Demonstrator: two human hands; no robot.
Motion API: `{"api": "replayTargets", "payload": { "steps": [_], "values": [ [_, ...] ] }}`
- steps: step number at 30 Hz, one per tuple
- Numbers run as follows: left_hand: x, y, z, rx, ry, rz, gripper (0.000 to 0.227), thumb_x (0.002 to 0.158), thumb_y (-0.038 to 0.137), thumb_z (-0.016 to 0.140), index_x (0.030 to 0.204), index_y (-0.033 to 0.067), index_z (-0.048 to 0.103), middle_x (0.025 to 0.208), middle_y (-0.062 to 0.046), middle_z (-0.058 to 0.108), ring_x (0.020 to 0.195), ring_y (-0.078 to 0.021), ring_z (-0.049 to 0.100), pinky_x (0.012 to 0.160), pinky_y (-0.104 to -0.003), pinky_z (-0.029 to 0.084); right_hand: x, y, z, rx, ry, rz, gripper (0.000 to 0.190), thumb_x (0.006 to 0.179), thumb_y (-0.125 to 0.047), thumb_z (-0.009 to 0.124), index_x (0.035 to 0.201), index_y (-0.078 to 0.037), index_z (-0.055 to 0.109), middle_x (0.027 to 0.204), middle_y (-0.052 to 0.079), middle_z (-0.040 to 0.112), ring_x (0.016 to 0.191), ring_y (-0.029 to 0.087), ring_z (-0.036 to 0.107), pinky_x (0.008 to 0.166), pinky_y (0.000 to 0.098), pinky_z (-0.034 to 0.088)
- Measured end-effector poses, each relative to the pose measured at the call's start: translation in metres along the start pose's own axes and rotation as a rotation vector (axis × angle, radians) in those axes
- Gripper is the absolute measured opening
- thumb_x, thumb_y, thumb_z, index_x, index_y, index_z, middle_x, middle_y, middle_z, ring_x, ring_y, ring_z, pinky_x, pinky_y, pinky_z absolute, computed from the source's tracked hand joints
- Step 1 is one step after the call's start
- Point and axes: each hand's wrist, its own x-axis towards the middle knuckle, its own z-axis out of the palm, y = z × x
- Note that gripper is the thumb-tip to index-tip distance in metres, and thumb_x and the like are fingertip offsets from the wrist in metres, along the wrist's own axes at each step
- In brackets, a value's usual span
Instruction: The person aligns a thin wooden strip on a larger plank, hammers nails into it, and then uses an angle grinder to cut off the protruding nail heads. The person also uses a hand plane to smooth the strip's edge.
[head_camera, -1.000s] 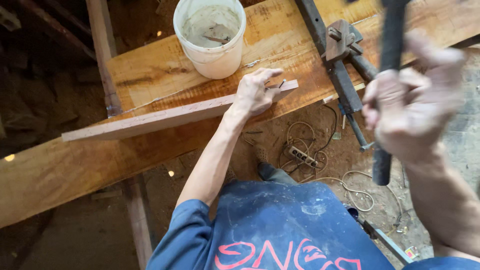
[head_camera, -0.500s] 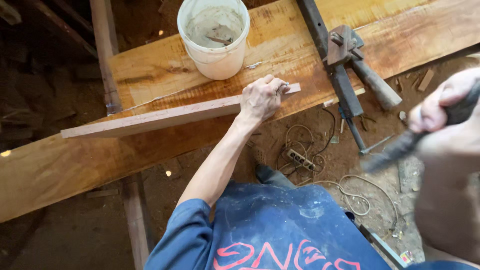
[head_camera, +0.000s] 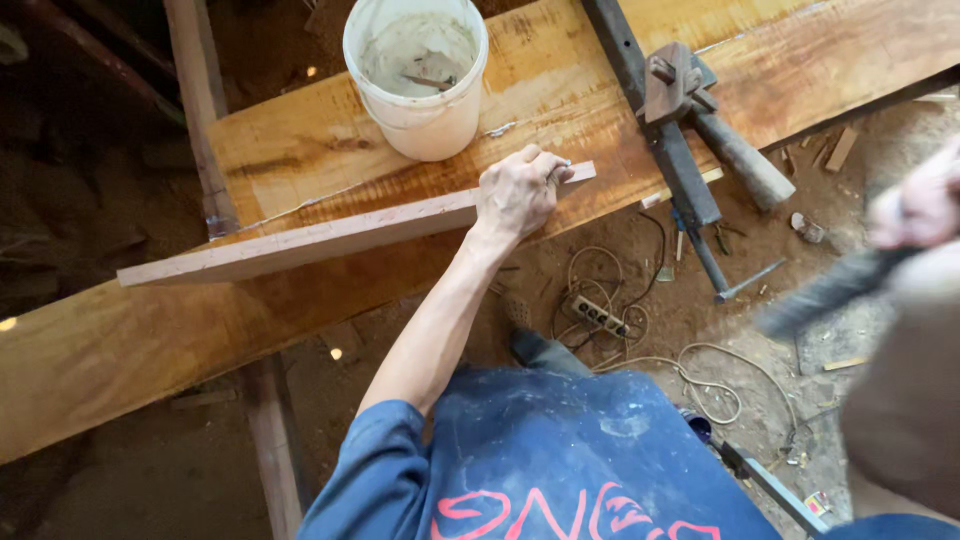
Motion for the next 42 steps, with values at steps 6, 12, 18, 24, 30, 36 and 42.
{"api": "replayTargets", "payload": {
  "steps": [6,12,18,24,30,36,42],
  "values": [
    [0.001,0.005,-0.002,0.03,-0.012,0.001,0.012,0.094,0.027,0.072,0.088,0.0167,0.075,0.087,-0.007,0.071,0.081,-0.0312,0.072,0.069,-0.045,0.057,-0.013,0.017,0.059,-0.428,-0.225,0.043,0.036,0.095,-0.008,0.064,0.128,0.005,0.057,0.12,0.021,0.068,0.075,0.018,0.069,0.067,0.033,0.057],
    [0.0,0.0,-0.011,-0.054,-0.042,0.14,0.021,0.08,0.025,0.077,0.099,0.0163,0.072,0.093,-0.006,0.072,0.089,-0.0296,0.071,0.074,-0.043,0.057,0.002,0.006,0.011,0.126,-0.014,0.125,0.036,0.114,-0.011,0.051,0.146,-0.013,0.035,0.078,0.007,0.056,0.052,0.01,0.051,0.044,0.0252,0.044],
    [-0.01,0.003,-0.011,0.061,-0.08,0.135,0.021,0.087,0.011,0.069,0.106,0.0193,0.068,0.096,0.0,0.072,0.092,-0.0232,0.07,0.076,-0.038,0.058,-0.004,0.009,0.021,0.122,-0.074,0.309,0.044,0.108,-0.008,0.052,0.149,-0.009,0.036,0.08,0.008,0.06,0.049,0.009,0.051,0.038,0.0254,0.042],
    [-0.013,0.006,-0.006,0.064,-0.015,0.136,0.014,0.09,0.014,0.068,0.102,0.019,0.068,0.094,0.0,0.071,0.085,-0.0238,0.068,0.07,-0.038,0.056,-0.009,0.021,0.021,-0.01,-0.172,0.33,0.046,0.106,-0.008,0.055,0.148,-0.003,0.041,0.082,0.009,0.063,0.05,0.01,0.051,0.04,0.0254,0.042],
    [-0.013,0.006,-0.006,0.108,-0.049,0.127,0.019,0.087,0.009,0.064,0.101,0.0194,0.069,0.093,0.002,0.071,0.084,-0.0224,0.068,0.07,-0.038,0.057,-0.011,0.026,0.042,-0.088,-0.114,0.08,0.038,0.112,-0.008,0.057,0.147,-0.006,0.042,0.077,0.005,0.061,0.058,0.009,0.056,0.051,0.0247,0.047],
    [-0.013,0.004,-0.002,0.133,-0.033,0.133,0.016,0.087,0.011,0.064,0.1,0.0194,0.069,0.089,0.0,0.07,0.083,-0.0229,0.068,0.068,-0.038,0.056,0.001,0.003,0.013,-0.248,-0.12,0.085,0.023,0.1,-0.012,0.056,0.119,-0.001,0.052,0.069,0.001,0.061,0.053,0.008,0.059,0.047,0.0313,0.048],
    [-0.013,0.005,-0.004,0.107,-0.049,0.133,0.015,0.087,0.012,0.063,0.1,0.0189,0.069,0.092,0.0,0.071,0.082,-0.0234,0.069,0.07,-0.039,0.057,0.001,-0.023,0.025,0.057,0.007,0.145,0.016,0.11,-0.018,0.054,0.108,-0.002,0.058,0.07,0.003,0.061,0.053,0.01,0.055,0.049,0.0248,0.045]
  ]
}}
